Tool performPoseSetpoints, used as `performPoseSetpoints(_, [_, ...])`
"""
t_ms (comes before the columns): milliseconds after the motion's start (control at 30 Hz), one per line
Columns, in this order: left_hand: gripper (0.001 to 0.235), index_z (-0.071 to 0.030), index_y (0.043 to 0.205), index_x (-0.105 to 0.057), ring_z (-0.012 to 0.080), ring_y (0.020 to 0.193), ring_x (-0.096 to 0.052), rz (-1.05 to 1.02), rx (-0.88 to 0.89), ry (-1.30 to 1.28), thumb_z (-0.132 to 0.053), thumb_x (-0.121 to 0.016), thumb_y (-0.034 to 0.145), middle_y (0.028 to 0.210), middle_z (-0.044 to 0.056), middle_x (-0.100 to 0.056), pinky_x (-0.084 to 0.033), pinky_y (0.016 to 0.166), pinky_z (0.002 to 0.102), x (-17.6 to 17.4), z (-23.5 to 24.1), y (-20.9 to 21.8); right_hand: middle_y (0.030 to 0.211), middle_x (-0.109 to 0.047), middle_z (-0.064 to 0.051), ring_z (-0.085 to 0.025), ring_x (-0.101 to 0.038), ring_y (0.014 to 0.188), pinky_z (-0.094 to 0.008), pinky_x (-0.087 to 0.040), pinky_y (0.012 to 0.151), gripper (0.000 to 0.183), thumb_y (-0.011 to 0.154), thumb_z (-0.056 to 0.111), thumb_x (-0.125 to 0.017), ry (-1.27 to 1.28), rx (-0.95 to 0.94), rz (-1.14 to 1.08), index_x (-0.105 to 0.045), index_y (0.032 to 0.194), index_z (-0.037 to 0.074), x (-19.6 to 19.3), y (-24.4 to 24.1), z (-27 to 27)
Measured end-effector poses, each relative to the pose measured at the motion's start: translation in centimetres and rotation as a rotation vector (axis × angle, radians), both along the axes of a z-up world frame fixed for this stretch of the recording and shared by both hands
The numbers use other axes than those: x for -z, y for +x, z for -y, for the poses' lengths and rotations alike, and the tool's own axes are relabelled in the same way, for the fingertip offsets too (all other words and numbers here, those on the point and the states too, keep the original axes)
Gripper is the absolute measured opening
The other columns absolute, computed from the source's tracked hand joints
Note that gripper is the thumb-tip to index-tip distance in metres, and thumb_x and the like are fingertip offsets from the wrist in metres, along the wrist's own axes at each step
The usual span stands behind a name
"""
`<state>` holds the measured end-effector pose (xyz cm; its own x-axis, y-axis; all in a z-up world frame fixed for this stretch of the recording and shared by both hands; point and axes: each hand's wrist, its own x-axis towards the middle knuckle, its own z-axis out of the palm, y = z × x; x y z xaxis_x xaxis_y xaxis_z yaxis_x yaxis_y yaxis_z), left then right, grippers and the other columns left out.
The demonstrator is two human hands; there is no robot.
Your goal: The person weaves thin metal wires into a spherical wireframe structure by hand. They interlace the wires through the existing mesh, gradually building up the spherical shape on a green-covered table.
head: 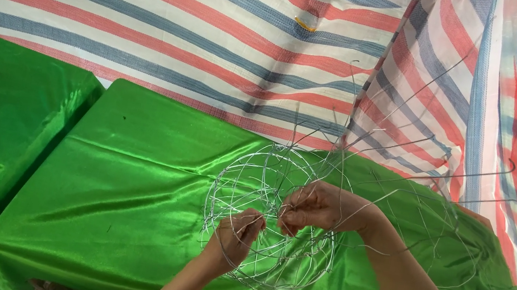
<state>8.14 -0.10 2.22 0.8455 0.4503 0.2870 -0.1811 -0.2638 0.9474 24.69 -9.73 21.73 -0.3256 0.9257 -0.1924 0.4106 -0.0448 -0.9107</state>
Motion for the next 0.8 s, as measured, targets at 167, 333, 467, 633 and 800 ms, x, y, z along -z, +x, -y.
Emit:
performPoseSetpoints(167, [0.023, -0.013, 0.087, -0.059, 0.0141, 0.067, -0.05, -0.046, -0.049, -0.129, -0.019, -0.046, 0.105, 0.075, 0.002, -0.058, -0.043, 0.058, 0.031, 1.0, 0.4, 0.6, 0.083, -0.079, -0.011, -0.018, -0.078, 0.076, -0.03, -0.067, 0.073, 0.023, 0.101, 0.019, -0.062, -0.255, 0.006, 0.148, -0.074, 0.109, 0.001, 0.9, 0.8, 0.3])
performPoseSetpoints(333, [0.021, -0.01, 0.089, -0.063, 0.0159, 0.074, -0.055, 0.057, -0.056, -0.31, -0.014, -0.049, 0.103, 0.078, 0.003, -0.058, -0.049, 0.068, 0.031, 2.1, 0.9, 1.2, 0.067, -0.074, -0.002, -0.01, -0.069, 0.058, -0.025, -0.06, 0.06, 0.025, 0.1, 0.021, -0.06, -0.146, -0.038, 0.367, -0.079, 0.098, 0.004, 0.8, -0.1, -0.2])
performPoseSetpoints(467, [0.02, -0.008, 0.089, -0.067, 0.0174, 0.075, -0.058, 0.164, -0.029, -0.402, -0.019, -0.056, 0.101, 0.078, 0.005, -0.062, -0.051, 0.072, 0.034, 3.3, 1.3, 1.5, 0.068, -0.076, -0.004, -0.012, -0.073, 0.06, -0.026, -0.063, 0.062, 0.025, 0.096, 0.019, -0.057, -0.216, 0.038, 0.401, -0.078, 0.097, 0.005, 1.2, -0.4, -0.8])
performPoseSetpoints(633, [0.026, -0.011, 0.081, -0.065, 0.018, 0.072, -0.059, 0.121, -0.025, -0.436, -0.027, -0.059, 0.1, 0.075, 0.005, -0.062, -0.05, 0.068, 0.035, 2.2, 1.3, 1.5, 0.069, -0.076, -0.01, -0.016, -0.075, 0.062, -0.028, -0.065, 0.062, 0.025, 0.096, 0.013, -0.055, -0.234, 0.103, 0.358, -0.075, 0.086, 0.002, 1.1, -0.7, -1.4])
performPoseSetpoints(800, [0.035, -0.015, 0.066, -0.057, 0.01, 0.048, -0.04, -0.031, 0.053, -0.217, -0.024, -0.074, 0.095, 0.055, -0.002, -0.047, -0.035, 0.048, 0.028, 2.8, 1.5, 1.9, 0.066, -0.073, -0.007, -0.013, -0.07, 0.057, -0.023, -0.061, 0.059, 0.036, 0.099, 0.021, -0.052, -0.375, 0.004, 0.495, -0.075, 0.076, 0.005, 1.2, -0.7, -1.9])
